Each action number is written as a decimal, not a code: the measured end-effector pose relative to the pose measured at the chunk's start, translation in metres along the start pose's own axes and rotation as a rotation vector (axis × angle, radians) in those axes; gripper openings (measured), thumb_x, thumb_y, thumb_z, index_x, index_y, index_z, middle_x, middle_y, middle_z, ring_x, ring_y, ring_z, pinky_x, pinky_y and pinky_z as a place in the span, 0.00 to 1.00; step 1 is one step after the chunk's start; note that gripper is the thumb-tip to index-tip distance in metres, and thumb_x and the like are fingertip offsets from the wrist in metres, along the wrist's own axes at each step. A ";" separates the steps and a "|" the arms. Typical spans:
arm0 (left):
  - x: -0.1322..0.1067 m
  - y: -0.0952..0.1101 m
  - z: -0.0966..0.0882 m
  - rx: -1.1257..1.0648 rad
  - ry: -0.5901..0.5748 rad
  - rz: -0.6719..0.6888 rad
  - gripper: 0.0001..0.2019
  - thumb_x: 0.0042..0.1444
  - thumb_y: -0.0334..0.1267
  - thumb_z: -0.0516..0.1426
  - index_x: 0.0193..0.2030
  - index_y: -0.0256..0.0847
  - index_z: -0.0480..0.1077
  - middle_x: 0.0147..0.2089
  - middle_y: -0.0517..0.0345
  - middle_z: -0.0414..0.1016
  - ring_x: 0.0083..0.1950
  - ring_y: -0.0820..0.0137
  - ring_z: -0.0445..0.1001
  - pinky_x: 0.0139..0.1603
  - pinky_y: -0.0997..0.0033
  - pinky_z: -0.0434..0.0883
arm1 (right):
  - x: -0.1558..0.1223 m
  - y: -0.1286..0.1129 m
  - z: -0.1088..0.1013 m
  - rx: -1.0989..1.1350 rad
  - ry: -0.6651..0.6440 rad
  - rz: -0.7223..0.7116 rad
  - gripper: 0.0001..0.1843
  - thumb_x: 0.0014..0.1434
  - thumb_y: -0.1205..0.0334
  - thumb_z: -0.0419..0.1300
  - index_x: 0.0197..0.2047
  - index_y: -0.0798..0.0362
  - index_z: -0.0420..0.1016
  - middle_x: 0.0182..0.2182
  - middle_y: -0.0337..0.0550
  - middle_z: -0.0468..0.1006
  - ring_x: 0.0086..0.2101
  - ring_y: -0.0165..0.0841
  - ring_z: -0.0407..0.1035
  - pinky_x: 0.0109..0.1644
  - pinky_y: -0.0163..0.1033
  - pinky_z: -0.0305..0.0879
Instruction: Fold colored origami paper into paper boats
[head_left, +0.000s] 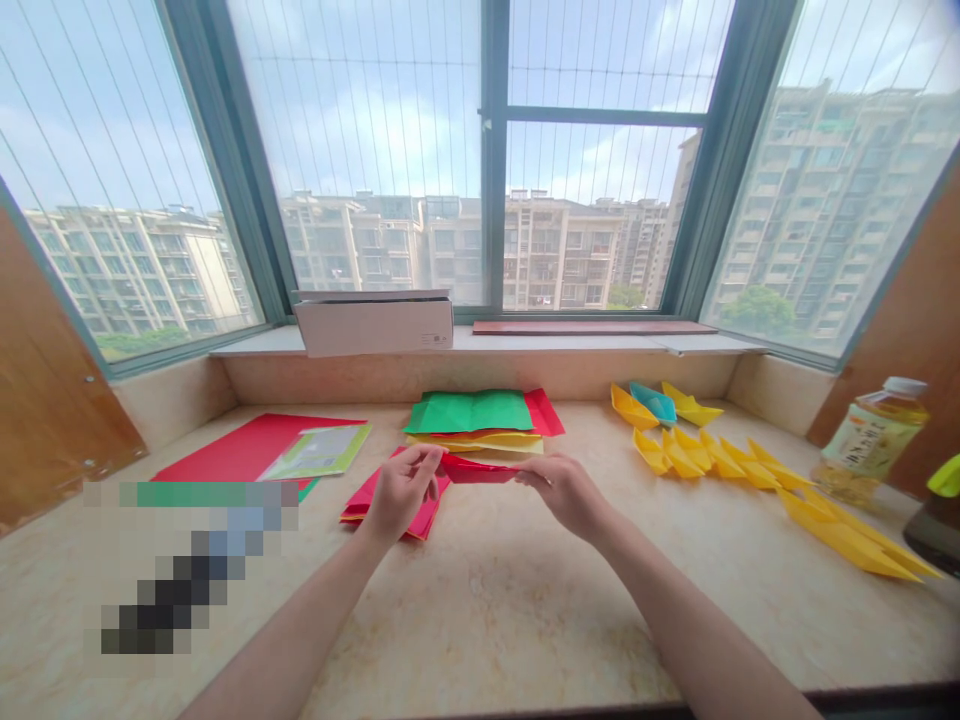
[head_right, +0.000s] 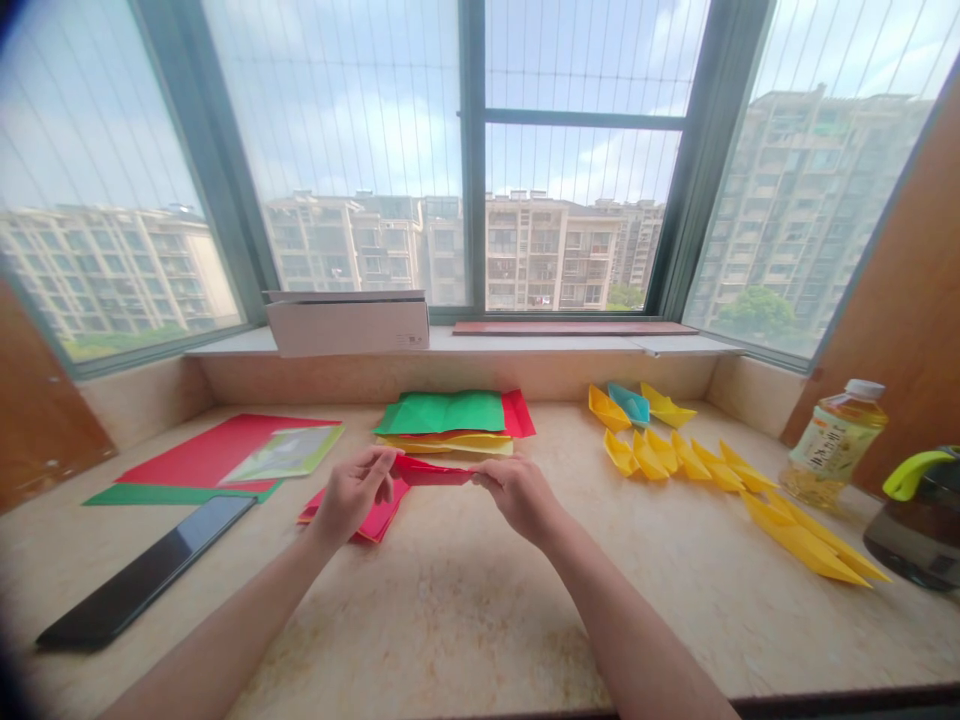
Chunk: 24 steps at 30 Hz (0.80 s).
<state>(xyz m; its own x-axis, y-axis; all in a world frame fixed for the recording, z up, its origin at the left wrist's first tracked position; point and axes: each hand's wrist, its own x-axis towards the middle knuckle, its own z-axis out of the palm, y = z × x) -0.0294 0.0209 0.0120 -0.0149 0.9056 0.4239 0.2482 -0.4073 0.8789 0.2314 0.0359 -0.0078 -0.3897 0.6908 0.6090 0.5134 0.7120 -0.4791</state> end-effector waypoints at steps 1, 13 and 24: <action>0.000 0.002 0.001 -0.006 -0.013 -0.025 0.18 0.60 0.52 0.55 0.31 0.37 0.69 0.19 0.63 0.70 0.17 0.75 0.67 0.18 0.77 0.62 | 0.000 -0.001 0.000 0.000 -0.011 -0.001 0.11 0.66 0.61 0.57 0.40 0.47 0.83 0.34 0.43 0.84 0.35 0.38 0.76 0.42 0.41 0.65; -0.004 -0.007 0.012 -0.099 -0.076 -0.079 0.23 0.59 0.59 0.54 0.36 0.38 0.68 0.23 0.63 0.69 0.18 0.75 0.67 0.17 0.78 0.60 | -0.003 -0.010 0.002 0.032 -0.073 0.033 0.13 0.67 0.56 0.56 0.42 0.49 0.81 0.33 0.42 0.84 0.32 0.34 0.76 0.37 0.36 0.66; -0.007 -0.006 0.005 0.230 -0.126 0.252 0.18 0.52 0.48 0.65 0.44 0.39 0.72 0.51 0.47 0.73 0.47 0.62 0.75 0.41 0.67 0.76 | -0.001 -0.008 -0.003 0.001 0.004 -0.042 0.10 0.68 0.60 0.54 0.42 0.48 0.78 0.41 0.44 0.82 0.39 0.37 0.76 0.44 0.39 0.68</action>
<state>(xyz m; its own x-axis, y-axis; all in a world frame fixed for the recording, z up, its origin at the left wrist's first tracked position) -0.0261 0.0181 0.0026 0.1910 0.7934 0.5780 0.4407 -0.5955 0.6717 0.2296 0.0295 -0.0029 -0.4077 0.6597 0.6313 0.4960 0.7405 -0.4535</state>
